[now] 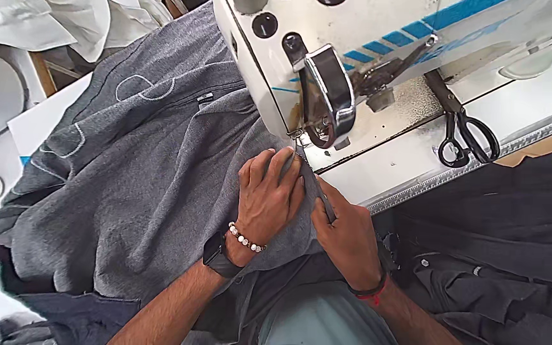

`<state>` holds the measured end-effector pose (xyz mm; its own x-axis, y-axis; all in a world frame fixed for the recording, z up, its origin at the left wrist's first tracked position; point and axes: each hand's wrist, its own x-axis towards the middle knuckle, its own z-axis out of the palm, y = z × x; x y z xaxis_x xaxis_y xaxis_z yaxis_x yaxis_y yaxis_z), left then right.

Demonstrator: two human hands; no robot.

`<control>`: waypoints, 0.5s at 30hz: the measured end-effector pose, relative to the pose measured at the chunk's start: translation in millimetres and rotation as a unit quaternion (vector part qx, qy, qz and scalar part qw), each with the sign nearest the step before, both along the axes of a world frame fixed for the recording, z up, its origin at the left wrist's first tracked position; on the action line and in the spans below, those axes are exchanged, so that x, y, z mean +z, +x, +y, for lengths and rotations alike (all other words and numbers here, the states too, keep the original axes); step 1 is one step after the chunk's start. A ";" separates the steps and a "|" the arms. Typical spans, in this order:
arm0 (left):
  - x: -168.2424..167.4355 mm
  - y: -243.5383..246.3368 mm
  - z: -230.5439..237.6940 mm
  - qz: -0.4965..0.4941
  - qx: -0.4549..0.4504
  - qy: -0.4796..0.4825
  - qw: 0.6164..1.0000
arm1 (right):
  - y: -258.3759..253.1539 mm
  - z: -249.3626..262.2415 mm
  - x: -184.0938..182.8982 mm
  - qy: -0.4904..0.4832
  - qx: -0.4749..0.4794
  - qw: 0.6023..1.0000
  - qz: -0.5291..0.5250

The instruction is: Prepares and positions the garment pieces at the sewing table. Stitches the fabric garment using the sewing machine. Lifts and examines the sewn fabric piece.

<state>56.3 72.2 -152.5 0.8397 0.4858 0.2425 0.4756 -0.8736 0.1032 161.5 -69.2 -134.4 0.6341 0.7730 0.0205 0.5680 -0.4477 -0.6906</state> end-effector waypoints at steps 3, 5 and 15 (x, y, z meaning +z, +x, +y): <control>-1.5 -2.8 12.2 -0.007 -0.027 -0.002 1.000 | -0.7 -1.1 -0.6 0.002 0.004 1.000 0.000; -0.5 -4.7 24.8 -0.006 -0.052 0.010 0.999 | -1.6 -1.3 -1.2 0.003 0.007 1.000 -0.002; -1.5 -5.4 15.5 -0.008 -0.032 -0.019 0.999 | 0.7 -9.6 10.8 0.004 0.030 0.999 -0.014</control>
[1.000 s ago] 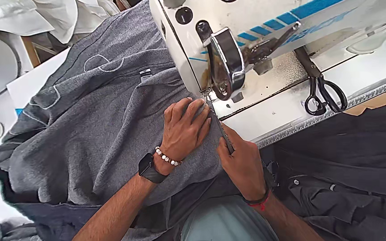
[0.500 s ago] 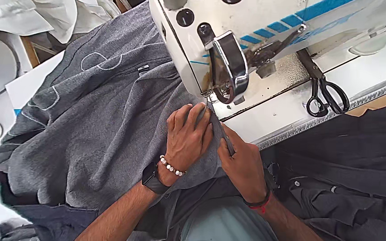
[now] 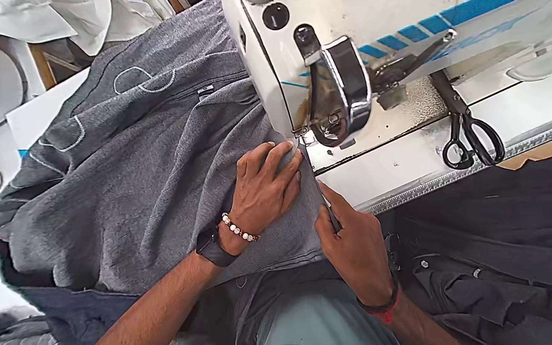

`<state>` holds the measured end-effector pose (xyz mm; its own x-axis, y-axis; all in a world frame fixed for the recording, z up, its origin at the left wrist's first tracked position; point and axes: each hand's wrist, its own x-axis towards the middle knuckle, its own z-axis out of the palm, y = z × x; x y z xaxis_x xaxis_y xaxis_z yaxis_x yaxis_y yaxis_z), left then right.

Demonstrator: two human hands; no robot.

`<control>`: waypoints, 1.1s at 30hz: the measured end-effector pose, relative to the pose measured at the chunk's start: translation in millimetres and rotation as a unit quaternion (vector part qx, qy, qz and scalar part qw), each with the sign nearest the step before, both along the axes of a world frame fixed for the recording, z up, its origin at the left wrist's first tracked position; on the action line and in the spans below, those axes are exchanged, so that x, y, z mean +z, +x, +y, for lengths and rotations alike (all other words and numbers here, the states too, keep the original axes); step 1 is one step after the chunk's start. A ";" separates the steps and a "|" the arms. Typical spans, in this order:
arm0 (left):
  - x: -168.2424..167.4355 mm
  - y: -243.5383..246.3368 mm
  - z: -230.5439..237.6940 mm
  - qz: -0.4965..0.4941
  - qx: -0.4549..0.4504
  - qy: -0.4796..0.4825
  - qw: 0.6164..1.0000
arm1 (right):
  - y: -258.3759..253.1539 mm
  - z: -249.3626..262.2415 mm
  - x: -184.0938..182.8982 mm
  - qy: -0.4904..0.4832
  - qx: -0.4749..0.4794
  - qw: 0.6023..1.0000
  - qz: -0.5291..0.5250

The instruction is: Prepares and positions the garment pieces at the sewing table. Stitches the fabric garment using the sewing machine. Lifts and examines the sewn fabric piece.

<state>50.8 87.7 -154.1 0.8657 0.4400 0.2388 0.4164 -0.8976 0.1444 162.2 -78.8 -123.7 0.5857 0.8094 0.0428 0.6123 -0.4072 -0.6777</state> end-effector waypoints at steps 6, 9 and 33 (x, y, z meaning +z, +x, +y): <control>1.8 -0.4 21.5 -0.012 -0.049 0.025 0.998 | -3.0 -6.1 10.5 0.001 -0.004 1.000 -0.009; 6.4 1.1 33.5 -0.017 -0.085 0.023 0.996 | -0.8 -4.1 14.7 -0.001 -0.003 0.999 -0.034; -0.7 -9.7 -3.1 -0.083 -0.132 -0.062 0.986 | 12.6 -73.2 -3.4 -0.060 0.347 0.930 -0.103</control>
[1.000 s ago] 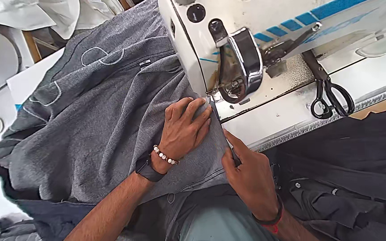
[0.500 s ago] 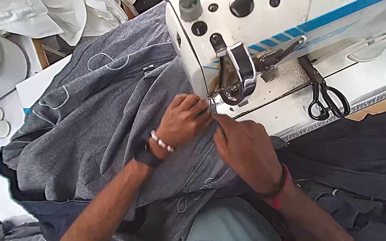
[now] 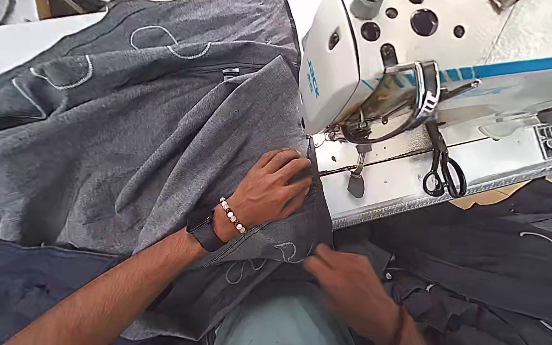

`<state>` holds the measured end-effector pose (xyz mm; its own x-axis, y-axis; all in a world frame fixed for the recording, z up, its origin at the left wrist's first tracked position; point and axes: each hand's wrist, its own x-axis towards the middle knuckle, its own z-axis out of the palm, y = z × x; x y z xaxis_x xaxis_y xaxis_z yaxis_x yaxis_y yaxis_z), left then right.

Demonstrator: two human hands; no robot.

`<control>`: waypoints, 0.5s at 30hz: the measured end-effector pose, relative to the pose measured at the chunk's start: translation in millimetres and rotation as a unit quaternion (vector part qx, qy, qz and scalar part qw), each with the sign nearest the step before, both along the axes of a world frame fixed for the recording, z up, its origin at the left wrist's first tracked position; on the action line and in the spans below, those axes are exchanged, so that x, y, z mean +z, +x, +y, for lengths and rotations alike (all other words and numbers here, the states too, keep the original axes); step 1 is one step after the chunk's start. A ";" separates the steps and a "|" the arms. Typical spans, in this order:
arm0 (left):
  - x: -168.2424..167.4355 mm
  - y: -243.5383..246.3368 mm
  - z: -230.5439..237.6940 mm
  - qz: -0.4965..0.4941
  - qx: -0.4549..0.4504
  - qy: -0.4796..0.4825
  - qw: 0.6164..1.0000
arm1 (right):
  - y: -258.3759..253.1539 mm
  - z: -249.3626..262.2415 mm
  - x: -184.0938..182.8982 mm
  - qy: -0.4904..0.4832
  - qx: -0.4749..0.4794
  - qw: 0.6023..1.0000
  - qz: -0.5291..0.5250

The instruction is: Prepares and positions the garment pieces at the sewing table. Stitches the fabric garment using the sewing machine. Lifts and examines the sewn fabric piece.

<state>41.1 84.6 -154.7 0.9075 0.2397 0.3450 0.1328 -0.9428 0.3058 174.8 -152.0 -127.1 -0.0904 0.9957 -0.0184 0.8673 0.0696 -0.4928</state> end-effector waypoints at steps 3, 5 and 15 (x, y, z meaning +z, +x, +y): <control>2.4 -0.6 -1.1 -0.016 0.003 0.002 1.000 | -25.8 4.9 -17.0 -0.175 0.082 0.980 -0.054; 3.0 -3.4 -0.3 -0.002 0.009 0.014 1.000 | -13.7 28.2 -2.4 -0.312 0.126 0.941 0.039; 4.6 -3.9 4.7 -0.022 -0.005 -0.010 1.000 | 20.3 125.5 -2.5 0.037 -0.359 0.932 0.023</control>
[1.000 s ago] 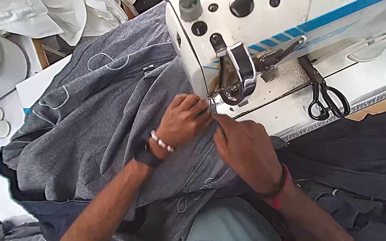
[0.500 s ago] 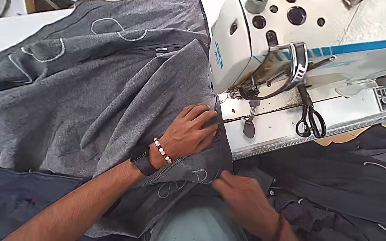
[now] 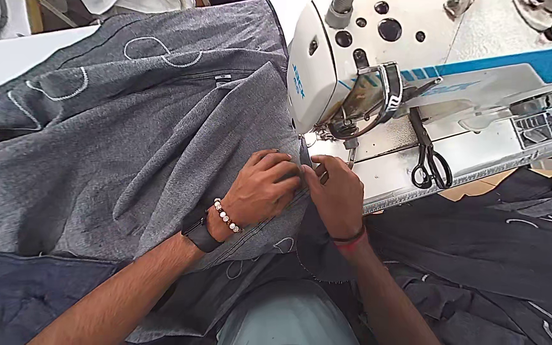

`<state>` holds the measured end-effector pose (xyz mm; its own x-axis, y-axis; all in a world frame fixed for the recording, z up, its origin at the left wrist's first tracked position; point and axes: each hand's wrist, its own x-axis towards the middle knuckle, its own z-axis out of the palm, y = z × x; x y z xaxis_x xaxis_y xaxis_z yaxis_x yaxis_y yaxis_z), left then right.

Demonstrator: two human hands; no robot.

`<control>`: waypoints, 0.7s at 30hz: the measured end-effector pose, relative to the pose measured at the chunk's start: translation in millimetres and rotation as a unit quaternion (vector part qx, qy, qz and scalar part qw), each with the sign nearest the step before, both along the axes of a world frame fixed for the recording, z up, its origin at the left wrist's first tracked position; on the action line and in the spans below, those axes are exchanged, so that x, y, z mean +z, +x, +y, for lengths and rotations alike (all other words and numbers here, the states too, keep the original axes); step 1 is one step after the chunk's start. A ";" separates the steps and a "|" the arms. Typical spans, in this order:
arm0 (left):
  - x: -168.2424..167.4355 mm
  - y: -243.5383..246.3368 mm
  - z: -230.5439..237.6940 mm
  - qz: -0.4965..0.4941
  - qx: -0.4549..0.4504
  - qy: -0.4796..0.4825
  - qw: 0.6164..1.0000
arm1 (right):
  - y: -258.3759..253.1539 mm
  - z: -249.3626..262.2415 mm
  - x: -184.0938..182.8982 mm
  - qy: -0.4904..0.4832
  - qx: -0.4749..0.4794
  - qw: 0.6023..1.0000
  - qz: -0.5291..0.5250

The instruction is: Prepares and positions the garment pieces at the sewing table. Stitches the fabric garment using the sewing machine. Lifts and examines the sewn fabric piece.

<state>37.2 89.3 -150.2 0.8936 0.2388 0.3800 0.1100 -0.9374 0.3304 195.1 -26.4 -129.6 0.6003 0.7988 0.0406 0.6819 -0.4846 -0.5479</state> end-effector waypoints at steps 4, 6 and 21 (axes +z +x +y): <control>2.4 11.7 6.4 0.039 0.105 0.004 0.994 | -3.9 2.4 -0.7 -0.004 -0.008 1.000 -0.029; 1.9 15.0 7.9 0.074 0.125 0.028 0.989 | 0.7 2.1 1.9 -0.001 0.001 1.000 -0.015; -3.0 8.7 -17.4 0.060 0.046 0.012 0.997 | -0.7 -84.1 -7.3 0.125 0.079 0.987 -0.067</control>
